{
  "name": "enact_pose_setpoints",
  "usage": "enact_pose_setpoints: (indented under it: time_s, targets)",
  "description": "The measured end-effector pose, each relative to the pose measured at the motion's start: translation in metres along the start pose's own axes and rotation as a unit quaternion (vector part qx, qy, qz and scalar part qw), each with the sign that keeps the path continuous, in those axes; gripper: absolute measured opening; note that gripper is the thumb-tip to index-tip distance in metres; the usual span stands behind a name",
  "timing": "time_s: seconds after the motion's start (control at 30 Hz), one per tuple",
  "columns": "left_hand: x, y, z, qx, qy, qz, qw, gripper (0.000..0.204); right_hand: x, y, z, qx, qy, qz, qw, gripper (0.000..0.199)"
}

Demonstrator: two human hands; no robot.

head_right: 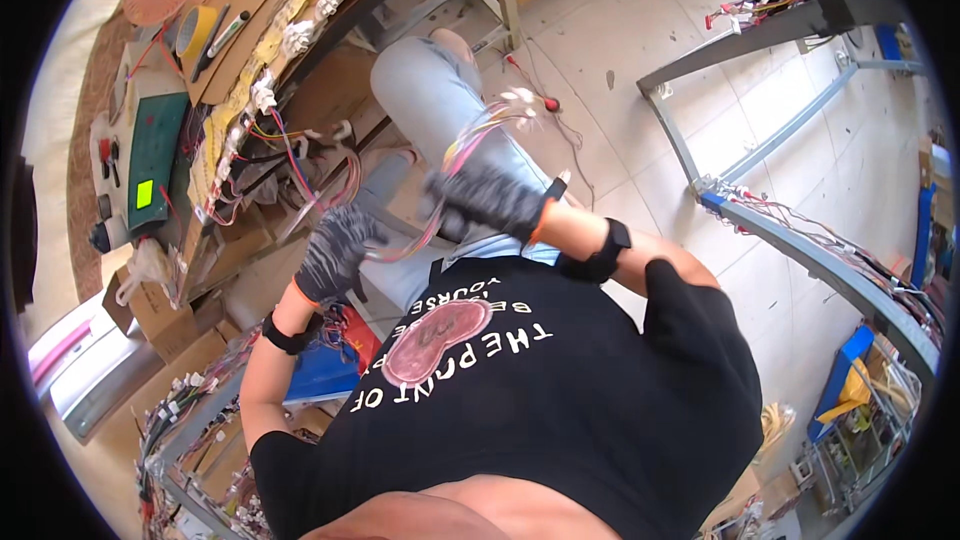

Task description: Plugging wire harness connectors into a test board and probing them with a tool in a factory setting.

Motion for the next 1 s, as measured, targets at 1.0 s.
enact_pose_setpoints:
  time_s: [1.0]
  targets:
    - [0.032,-0.014,-0.091,-0.233,0.527,0.537,0.617,0.020,-0.054,-0.074,-0.119,-0.083,0.156,-0.133,0.975,0.030]
Point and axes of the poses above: each hand's wrist, its own z-axis away from the middle knuckle, its own x-axis out of the palm, y = z × x, the point moved 1 cm from there along -z, towards the middle knuckle, and after that the axes turned 1 degree about -z, right-handed, at the moved point
